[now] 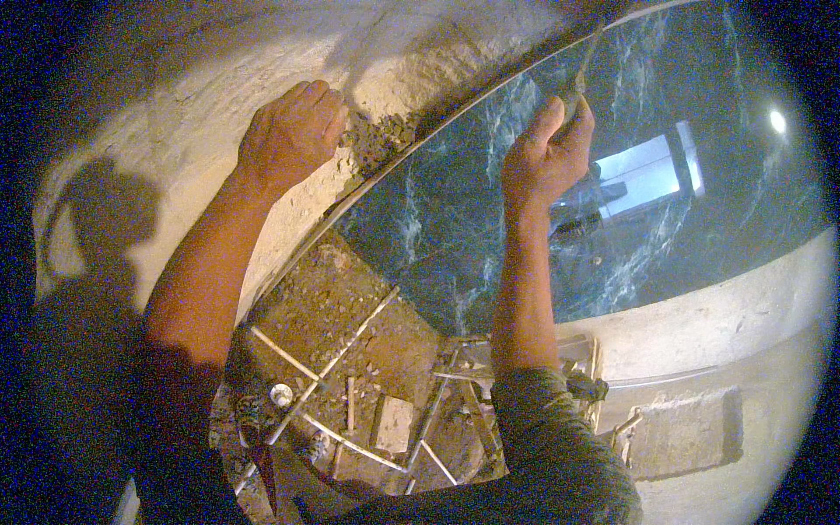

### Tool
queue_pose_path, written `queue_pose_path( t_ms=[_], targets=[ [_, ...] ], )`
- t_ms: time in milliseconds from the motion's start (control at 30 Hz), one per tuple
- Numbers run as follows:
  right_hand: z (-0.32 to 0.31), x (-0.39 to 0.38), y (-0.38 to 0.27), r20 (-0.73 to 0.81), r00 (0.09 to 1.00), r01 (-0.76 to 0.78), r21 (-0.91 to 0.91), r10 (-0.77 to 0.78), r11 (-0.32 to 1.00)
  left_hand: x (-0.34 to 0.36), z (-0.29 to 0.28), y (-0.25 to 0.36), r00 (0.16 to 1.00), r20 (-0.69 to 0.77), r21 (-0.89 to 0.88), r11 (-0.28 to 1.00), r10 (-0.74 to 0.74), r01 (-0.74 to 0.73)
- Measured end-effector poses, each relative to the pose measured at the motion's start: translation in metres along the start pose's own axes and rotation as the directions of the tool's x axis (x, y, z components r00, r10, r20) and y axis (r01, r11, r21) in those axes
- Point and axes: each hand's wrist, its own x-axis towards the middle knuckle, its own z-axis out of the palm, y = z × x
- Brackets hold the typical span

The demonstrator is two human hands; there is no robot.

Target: The person works on wall-mounted piping and prepares adhesive materials in a bucket at a construction site.

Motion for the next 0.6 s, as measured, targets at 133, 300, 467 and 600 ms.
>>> queue_pose_path(
  t_ms=[133,300,467,600],
  targets=[
    [0.001,0.002,-0.003,-0.057,0.996,0.062,-0.014,-0.063,0.998,0.000,-0.001,-0.002,0.999,-0.033,0.002,1.000,0.023,-0.023],
    [0.009,0.006,0.004,-0.094,0.988,0.123,-0.027,-0.125,0.992,0.001,-0.001,-0.004,0.999,-0.023,0.019,0.999,0.026,-0.026],
    [0.014,0.004,0.039,0.016,1.000,-0.023,-0.114,0.025,0.993,0.001,-0.002,-0.002,0.999,-0.038,-0.017,1.000,0.000,0.000],
    [0.013,0.004,0.042,0.008,1.000,-0.006,-0.075,0.006,0.997,-0.001,0.000,-0.005,0.998,-0.052,0.021,1.000,0.024,-0.023]
  ],
)
